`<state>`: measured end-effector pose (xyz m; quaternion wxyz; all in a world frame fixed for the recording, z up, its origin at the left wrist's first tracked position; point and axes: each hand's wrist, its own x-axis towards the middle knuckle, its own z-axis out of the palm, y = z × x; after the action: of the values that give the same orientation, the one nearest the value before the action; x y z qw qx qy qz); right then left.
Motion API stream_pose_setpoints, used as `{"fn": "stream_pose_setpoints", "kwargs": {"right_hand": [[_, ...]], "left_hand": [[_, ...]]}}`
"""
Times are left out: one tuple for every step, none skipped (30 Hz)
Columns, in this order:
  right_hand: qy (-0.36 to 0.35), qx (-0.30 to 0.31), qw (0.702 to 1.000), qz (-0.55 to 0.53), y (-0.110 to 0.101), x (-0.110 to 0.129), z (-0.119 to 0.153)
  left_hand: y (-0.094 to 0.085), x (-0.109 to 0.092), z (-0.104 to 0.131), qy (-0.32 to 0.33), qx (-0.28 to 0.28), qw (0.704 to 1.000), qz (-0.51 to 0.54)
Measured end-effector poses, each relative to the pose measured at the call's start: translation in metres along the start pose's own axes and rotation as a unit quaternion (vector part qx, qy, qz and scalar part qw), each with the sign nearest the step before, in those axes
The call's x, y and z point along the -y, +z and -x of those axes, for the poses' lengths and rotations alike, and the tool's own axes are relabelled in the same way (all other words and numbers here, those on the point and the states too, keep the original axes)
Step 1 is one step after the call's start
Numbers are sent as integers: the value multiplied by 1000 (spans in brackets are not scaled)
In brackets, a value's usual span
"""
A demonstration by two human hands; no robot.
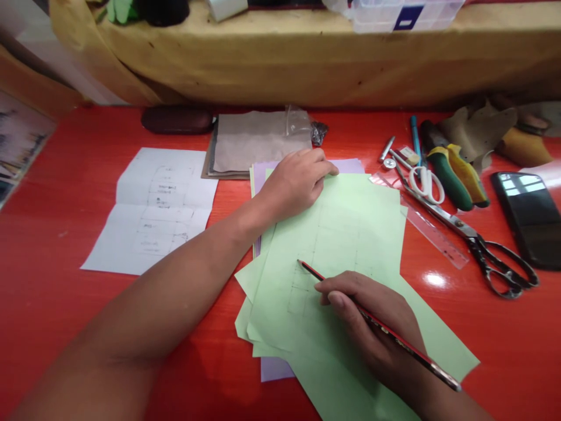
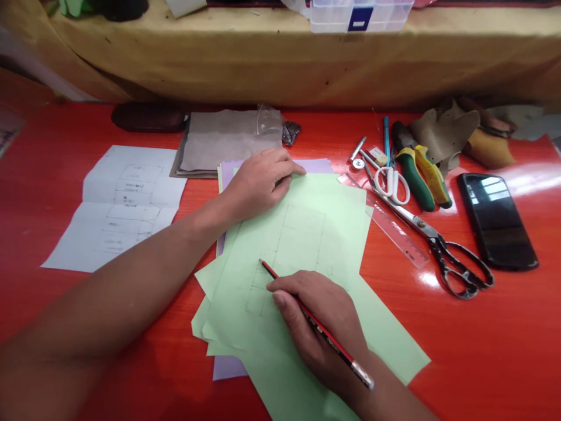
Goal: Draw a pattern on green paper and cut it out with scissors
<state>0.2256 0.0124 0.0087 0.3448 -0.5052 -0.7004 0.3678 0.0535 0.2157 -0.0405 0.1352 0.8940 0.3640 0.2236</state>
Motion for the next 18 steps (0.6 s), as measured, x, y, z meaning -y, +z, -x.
{"fn": "stream_pose_setpoints", "kwargs": {"right_hand": [[1,1,1000,0,0,0,0],[2,2,1000,0,0,0,0],[3,3,1000,1,0,0,0],[4,3,1000,2,0,0,-1],[4,2,1000,3,0,0,-1],[3,2,1000,3,0,0,-1],[3,2,1000,3,0,0,-1],[1,3,1000,2,0,0,-1],[0,4,1000,2,0,0,-1],[-1,5,1000,2,0,0,-1],[0,5,1000,3,0,0,0],[0,6,1000,3,0,0,0],[1,5,1000,2,0,0,0],[2,4,1000,0,-1,0,0],[2,2,1000,-3,-1,0,0],[2,-3,1000,-7,-1,0,1],[3,-8,1000,-10,-2,0,1],[6,-13,1000,-14,-2,0,1]], "left_hand": [[0,0,0,0,0,1000,-1],[0,0,0,-1,1,1000,-1],[0,-1,0,-2,1,1000,-1],[-1,-1,0,-3,2,1000,-1],[-1,-1,0,-3,3,1000,-2],[-1,-1,0,-4,4,1000,-2],[-1,-1,0,-4,5,1000,-1],[-1,-1,0,-5,6,1000,0],[-2,-1,0,-5,7,1000,1],[-1,-1,0,-5,7,1000,3],[-1,-1,0,-4,7,1000,3],[-1,-1,0,-4,6,1000,4],[-1,-1,0,-3,5,1000,4],[-1,0,0,-3,4,1000,4],[-1,0,0,-3,4,1000,4],[0,0,0,-3,4,1000,3],[-1,-1,0,-4,4,1000,2],[-1,-1,0,-4,4,1000,2]]}}
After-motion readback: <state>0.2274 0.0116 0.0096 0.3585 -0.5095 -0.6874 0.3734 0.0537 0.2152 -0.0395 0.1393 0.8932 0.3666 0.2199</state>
